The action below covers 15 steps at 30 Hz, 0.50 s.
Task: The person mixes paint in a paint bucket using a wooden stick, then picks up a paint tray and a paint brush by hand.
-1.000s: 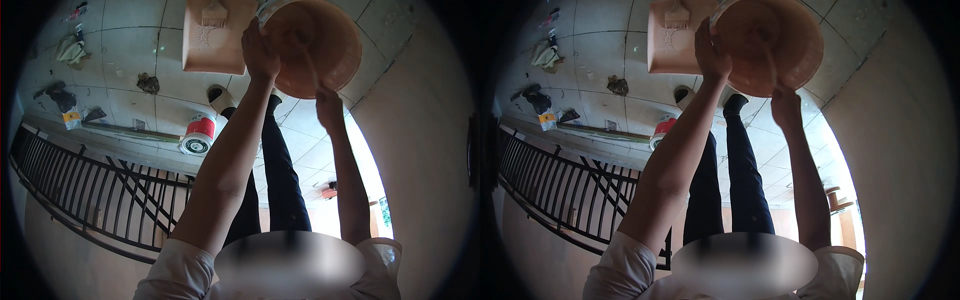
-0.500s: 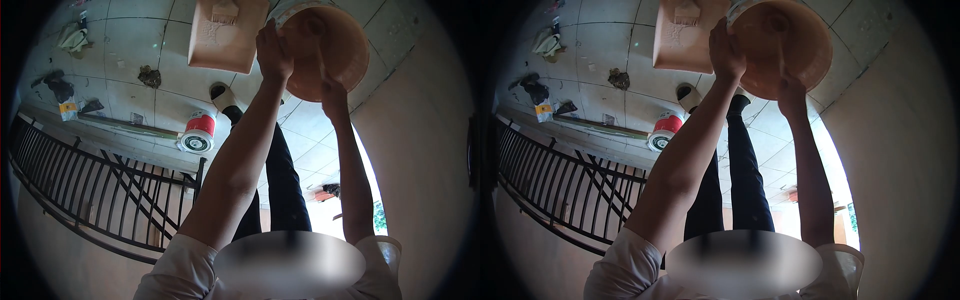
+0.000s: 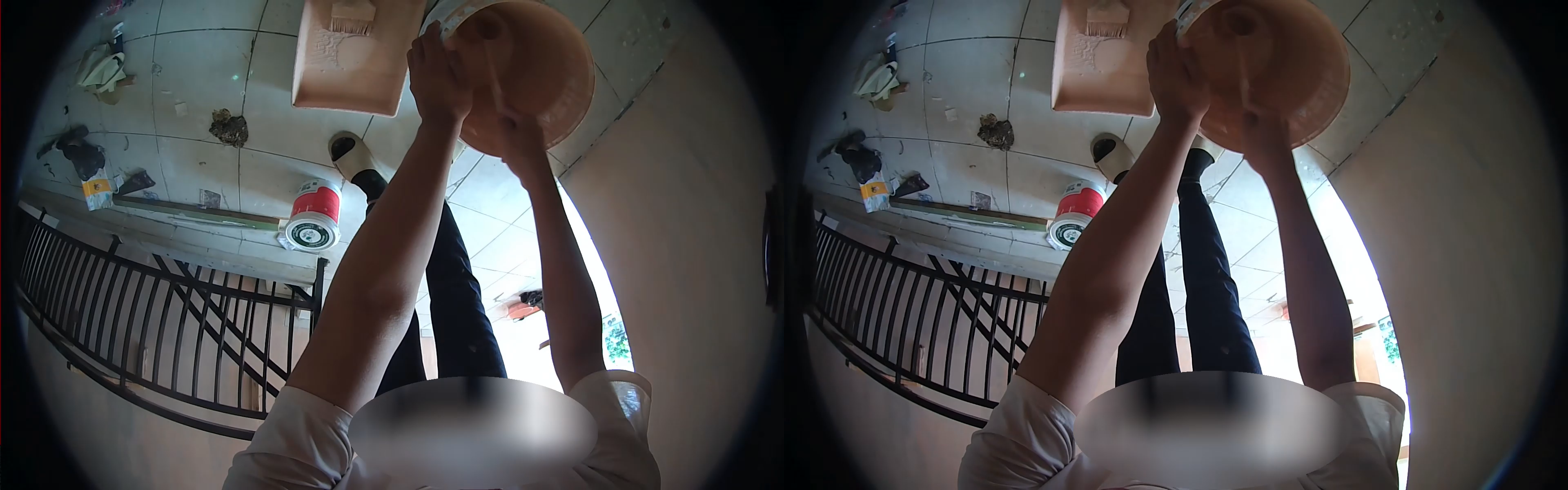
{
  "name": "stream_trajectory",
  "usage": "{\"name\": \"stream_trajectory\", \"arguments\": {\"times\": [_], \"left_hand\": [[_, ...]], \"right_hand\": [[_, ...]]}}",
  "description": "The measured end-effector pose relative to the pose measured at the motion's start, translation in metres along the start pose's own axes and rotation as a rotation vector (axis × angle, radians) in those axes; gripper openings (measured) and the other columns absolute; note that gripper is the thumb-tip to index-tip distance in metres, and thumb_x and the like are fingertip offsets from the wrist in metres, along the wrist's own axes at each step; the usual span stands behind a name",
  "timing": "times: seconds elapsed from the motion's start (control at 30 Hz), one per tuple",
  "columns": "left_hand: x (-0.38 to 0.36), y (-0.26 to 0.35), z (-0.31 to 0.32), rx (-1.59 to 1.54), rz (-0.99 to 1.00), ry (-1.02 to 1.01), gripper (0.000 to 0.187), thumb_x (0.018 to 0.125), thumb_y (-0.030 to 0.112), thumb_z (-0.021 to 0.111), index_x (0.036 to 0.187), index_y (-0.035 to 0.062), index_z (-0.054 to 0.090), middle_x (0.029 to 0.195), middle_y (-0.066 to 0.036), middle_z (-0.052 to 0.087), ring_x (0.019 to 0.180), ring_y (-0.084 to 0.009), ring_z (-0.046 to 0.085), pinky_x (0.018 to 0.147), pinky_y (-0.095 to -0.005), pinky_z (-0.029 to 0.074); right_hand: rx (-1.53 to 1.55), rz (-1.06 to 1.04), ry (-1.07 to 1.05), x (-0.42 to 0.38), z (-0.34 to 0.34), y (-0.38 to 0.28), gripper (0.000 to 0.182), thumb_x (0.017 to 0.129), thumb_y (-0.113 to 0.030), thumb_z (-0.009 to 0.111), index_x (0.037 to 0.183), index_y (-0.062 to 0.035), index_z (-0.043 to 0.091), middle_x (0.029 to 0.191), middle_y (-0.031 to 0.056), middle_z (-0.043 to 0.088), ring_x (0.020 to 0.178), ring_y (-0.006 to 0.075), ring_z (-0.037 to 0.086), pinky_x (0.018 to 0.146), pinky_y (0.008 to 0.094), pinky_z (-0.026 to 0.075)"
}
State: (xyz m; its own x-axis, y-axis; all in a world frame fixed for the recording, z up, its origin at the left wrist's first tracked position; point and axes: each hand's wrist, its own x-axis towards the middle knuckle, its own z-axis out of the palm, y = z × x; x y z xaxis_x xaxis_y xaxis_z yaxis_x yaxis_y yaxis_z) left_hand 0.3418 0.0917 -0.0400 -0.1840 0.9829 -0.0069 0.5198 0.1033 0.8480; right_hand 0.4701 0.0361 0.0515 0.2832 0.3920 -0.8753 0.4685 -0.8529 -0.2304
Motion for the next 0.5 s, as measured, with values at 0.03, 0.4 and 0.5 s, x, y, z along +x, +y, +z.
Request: {"name": "stream_trajectory", "arguments": {"times": [0.03,0.4,0.5], "left_hand": [[0.002,-0.001,0.0,-0.006,0.016,0.013,0.041,0.103,0.025,0.041,0.131,-0.0022,0.052,0.115,-0.025,0.06,0.105,-0.0455,0.057,0.092,-0.052,0.045],[-0.017,-0.075,-0.039,-0.367,-0.241,-0.034,0.033,0.105,0.024,0.049,0.129,0.0028,0.056,0.117,-0.017,0.059,0.11,-0.0345,0.058,0.097,-0.0432,0.046],[-0.054,-0.142,-0.093,-0.319,-0.51,0.086,0.045,0.101,0.023,0.06,0.139,0.0034,0.045,0.132,-0.013,0.052,0.118,-0.0229,0.055,0.098,-0.0395,0.047]], "right_hand": [[-0.08,-0.121,0.001,0.005,0.01,0.008,0.028,0.099,-0.018,0.049,0.111,0.0017,0.065,0.095,0.0288,0.068,0.098,0.0471,0.065,0.078,0.0498,0.051],[-0.124,-0.076,-0.005,-0.049,-0.003,0.059,0.055,0.104,-0.025,0.054,0.156,-0.017,0.038,0.11,0.0203,0.068,0.098,0.0276,0.067,0.086,0.0413,0.052],[-0.22,-0.184,0.121,-0.056,-0.014,0.073,0.049,0.104,-0.029,0.056,0.151,-0.0204,0.047,0.11,0.0124,0.065,0.099,0.0222,0.065,0.084,0.0401,0.052]]}}
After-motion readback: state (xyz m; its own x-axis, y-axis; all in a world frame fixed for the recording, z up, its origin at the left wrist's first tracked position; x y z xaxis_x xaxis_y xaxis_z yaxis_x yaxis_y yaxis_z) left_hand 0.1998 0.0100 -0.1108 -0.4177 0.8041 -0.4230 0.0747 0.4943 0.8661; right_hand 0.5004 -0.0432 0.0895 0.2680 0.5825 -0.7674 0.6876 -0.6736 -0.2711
